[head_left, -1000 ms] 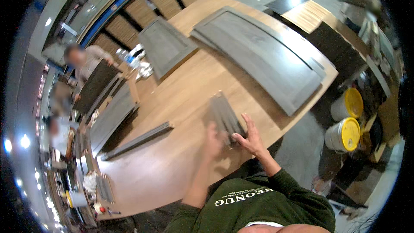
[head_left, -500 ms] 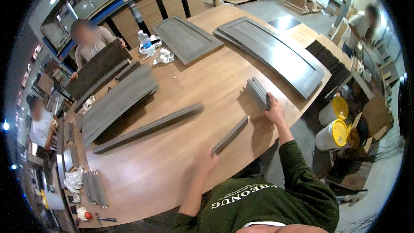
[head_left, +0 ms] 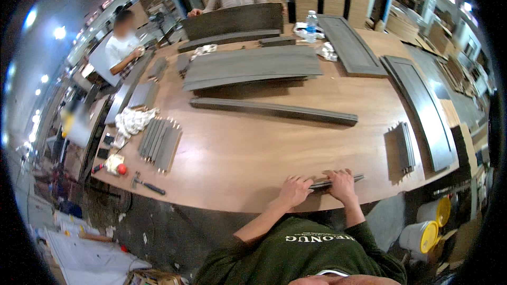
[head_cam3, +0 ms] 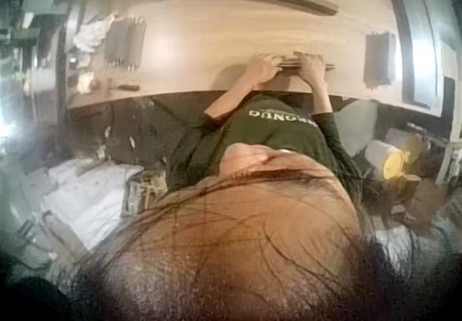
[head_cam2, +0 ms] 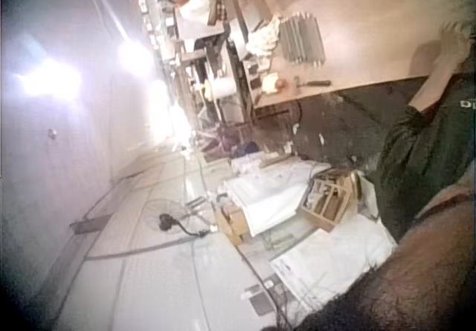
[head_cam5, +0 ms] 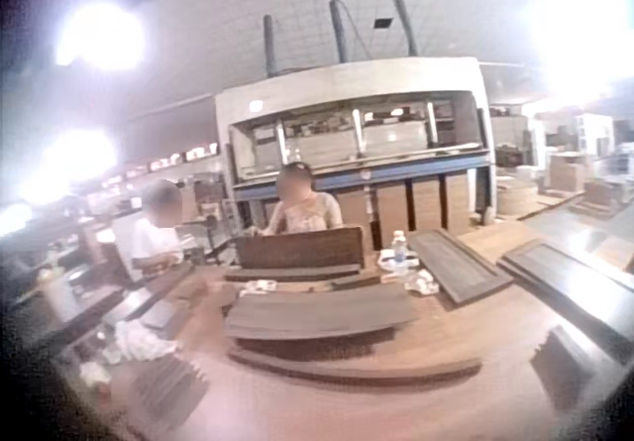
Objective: The person gathers various wooden slats and panels by hand on a work table, arranging them into stacks and aligning them with larger wooden components.
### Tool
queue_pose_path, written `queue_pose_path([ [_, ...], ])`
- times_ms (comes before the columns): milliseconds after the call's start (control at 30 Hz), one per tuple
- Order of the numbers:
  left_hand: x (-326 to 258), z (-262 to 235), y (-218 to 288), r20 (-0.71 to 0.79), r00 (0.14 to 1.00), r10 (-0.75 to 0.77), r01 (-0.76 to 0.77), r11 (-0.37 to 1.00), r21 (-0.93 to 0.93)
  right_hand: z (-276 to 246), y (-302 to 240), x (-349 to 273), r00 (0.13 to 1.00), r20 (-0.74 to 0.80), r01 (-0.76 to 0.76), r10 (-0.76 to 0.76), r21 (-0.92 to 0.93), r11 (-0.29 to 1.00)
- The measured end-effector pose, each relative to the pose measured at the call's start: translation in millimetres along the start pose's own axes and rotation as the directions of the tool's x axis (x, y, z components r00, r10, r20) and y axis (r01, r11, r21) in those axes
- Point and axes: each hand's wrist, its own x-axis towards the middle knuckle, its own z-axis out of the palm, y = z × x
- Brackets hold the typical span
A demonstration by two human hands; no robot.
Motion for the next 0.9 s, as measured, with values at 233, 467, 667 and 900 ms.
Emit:
queue_pose_path([
  [233,-20,26,-30,-0.125,0.992,0.004,-0.011,0.999,-0.051,-11,24,-2,0.999,-0.044,-0.028,0.031,0.059,0.998],
  [467,-11,25,-24,0.129,0.975,-0.183,0.203,0.965,-0.167,-14,87,-4,0.984,0.128,-0.125,0.124,-0.001,0.992],
  [667,3,-26,29,0.222,0.905,-0.362,0.373,0.928,-0.010,13,73,-32,0.998,-0.065,0.004,-0.005,-0.010,1.000],
  [900,57,-20,-43,-0.026,0.998,-0.055,0.056,0.998,0.029,32,77,-48,0.959,-0.280,-0.017,0.042,0.089,0.996],
])
